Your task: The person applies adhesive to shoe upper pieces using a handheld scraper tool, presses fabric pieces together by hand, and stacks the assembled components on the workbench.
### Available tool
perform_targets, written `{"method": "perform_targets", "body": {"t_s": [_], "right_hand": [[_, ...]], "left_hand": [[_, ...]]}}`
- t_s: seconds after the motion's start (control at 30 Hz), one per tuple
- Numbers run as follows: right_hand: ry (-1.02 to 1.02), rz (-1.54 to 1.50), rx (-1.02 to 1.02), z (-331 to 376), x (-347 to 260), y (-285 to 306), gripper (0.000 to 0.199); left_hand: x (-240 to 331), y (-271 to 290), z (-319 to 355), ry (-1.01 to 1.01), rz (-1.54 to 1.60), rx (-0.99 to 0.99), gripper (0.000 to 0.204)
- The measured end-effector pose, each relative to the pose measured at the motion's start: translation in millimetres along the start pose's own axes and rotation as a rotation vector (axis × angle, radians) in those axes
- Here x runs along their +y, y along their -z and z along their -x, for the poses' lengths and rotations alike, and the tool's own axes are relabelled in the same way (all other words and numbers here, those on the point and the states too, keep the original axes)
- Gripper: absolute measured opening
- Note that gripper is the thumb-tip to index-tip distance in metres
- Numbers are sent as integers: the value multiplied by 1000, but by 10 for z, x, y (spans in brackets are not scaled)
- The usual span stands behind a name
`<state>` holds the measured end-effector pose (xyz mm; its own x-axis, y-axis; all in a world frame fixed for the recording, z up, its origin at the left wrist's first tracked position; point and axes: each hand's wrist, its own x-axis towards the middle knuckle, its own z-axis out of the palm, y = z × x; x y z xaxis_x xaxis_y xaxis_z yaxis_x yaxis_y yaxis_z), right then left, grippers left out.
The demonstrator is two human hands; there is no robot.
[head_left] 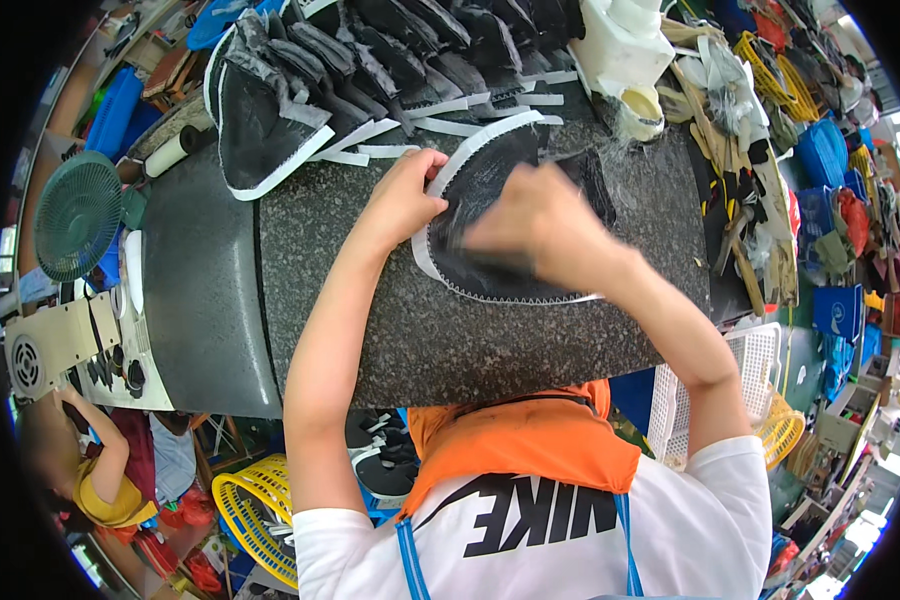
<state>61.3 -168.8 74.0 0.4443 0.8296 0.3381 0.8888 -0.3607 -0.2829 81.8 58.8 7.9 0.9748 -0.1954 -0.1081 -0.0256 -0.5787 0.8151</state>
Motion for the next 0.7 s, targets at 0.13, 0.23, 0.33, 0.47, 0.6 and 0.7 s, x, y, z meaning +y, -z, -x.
{"method": "perform_targets", "body": {"t_s": [0.13, 0.23, 0.33, 0.47, 0.6, 0.7], "right_hand": [[169, -271, -288, 123, -101, -1, 29], [-42, -283, -293, 23, 28, 227, 14], [-321, 103, -8, -6, 374, 149, 13], [-520, 495, 33, -143, 810, 295, 17], [-738, 461, 223, 7, 882, 665, 26], [-831, 552, 274, 501, 1240, 840, 29]], "left_hand": [[49, 5, -56, 51, 18, -71, 53], [-1, -44, -68, -12, 33, -64, 54], [110, 12, -121, -41, -109, -77, 52], [93, 21, -160, -14, -90, -81, 46], [35, 37, 79, -40, -141, 21, 33], [210, -104, 502, -81, 278, 191, 27]]}}
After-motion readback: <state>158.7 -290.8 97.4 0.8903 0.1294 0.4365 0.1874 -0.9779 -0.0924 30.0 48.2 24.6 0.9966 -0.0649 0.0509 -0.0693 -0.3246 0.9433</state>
